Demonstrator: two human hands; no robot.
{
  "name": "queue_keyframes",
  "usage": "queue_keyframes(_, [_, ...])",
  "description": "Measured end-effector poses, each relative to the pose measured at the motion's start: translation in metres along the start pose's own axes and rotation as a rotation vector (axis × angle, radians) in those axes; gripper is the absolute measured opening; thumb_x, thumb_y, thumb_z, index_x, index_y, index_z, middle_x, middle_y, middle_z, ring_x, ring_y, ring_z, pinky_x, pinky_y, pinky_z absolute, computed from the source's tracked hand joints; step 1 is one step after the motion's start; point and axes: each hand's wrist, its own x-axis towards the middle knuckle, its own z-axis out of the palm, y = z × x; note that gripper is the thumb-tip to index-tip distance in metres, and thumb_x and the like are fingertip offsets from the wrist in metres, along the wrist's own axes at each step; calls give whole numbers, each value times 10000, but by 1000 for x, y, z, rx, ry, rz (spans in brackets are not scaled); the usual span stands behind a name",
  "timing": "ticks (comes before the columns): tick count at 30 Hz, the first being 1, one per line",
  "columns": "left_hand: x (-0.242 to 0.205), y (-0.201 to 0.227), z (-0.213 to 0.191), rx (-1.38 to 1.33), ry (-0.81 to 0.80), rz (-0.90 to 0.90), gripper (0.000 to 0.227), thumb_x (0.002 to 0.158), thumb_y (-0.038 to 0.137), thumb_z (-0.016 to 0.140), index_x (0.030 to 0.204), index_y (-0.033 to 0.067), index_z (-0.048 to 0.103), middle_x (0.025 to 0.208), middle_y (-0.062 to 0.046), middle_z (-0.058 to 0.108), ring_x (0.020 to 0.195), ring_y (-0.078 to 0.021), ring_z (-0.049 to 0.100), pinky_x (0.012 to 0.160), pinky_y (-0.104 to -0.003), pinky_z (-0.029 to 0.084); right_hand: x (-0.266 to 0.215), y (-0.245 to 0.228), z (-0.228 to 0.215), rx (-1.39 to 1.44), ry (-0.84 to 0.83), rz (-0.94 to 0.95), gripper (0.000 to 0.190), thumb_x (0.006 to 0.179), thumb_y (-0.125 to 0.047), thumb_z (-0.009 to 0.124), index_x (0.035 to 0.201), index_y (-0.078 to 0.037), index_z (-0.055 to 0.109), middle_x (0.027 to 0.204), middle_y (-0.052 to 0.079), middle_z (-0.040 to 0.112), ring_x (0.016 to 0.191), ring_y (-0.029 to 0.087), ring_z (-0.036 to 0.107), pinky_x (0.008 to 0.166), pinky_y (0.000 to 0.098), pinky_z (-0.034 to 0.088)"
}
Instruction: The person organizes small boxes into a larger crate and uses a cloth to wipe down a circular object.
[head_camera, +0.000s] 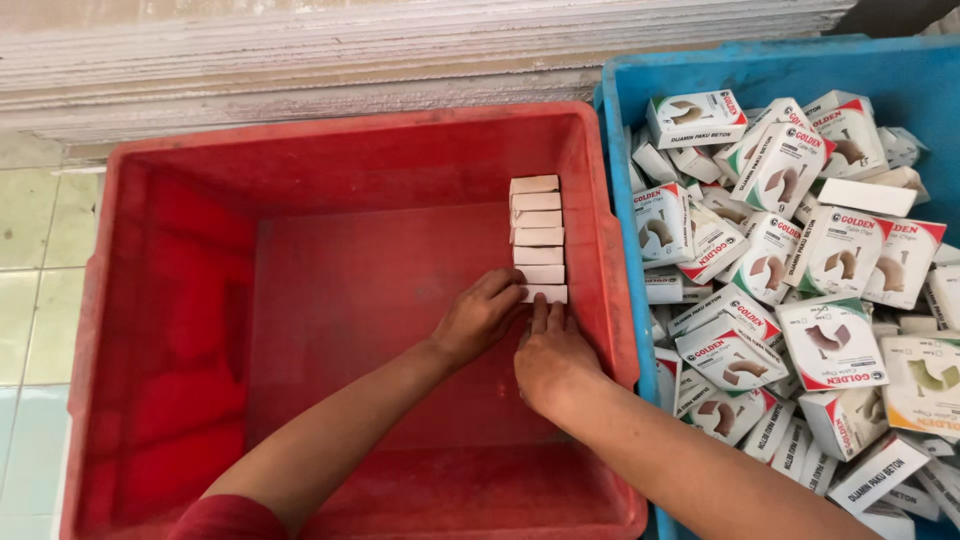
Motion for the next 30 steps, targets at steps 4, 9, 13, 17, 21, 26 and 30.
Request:
queue_keyframes(4, [-7,-8,15,56,35,12,106,1086,179,782,1083,121,694,1190,-118,692,1043,-378,771,851,-455,662,6,-1,4,15,-57,15,1050,1012,-507,824,1736,113,382,1882,436,68,1738,606,148,1373,627,286])
queue_keyframes(9, [-17,-15,29,158,-4,73,130,1152,245,681,1108,132,632,1205,-121,655,1023,-376,774,824,-452,666,0,-5,-2,39,-107,38,1084,1036,-513,805,1798,52,279,1901,399,-20,1762,573,62,1425,626,161])
queue_keyframes(13, [-14,-9,20,162,-43,79,148,1163,265,654,1135,133,594,1220,-126,620,1014,-398,766,803,-480,663,-2,-6,-6,42,-137,44,1073,1047,-513,788,1812,28,265,1905,387,-36,1770,558,38,1436,620,136])
queue_keyframes(17, [-10,5,16,306,8,100,148,1173,261,637,1091,155,576,1152,-96,601,866,-353,764,714,-448,635,-3,-4,-7,30,-147,33,1099,1062,-530,746,1824,43,199,1900,395,-49,1769,559,9,1433,646,44])
queue_keyframes(21, [-4,17,5,388,11,101,165,1173,245,619,1044,167,552,1135,-81,597,802,-327,760,640,-425,618,-14,-2,-21,44,-162,27,1112,1078,-521,717,1834,42,127,1904,385,-50,1773,546,-22,1426,660,-47])
queue_keyframes(26, [1,20,-5,400,-8,111,149,1160,256,615,1056,167,557,1159,-70,604,835,-311,772,570,-433,606,-23,-2,-36,50,-188,29,1104,1088,-527,688,1838,29,98,1909,367,-39,1777,533,-31,1417,672,-90])
queue_keyframes(30, [-2,16,0,365,-17,100,165,1109,269,648,1041,154,551,1169,-85,597,830,-337,760,498,-458,590,-22,-2,-35,61,-185,23,1052,1094,-529,654,1832,22,147,1911,360,-24,1776,535,-30,1412,685,-99])
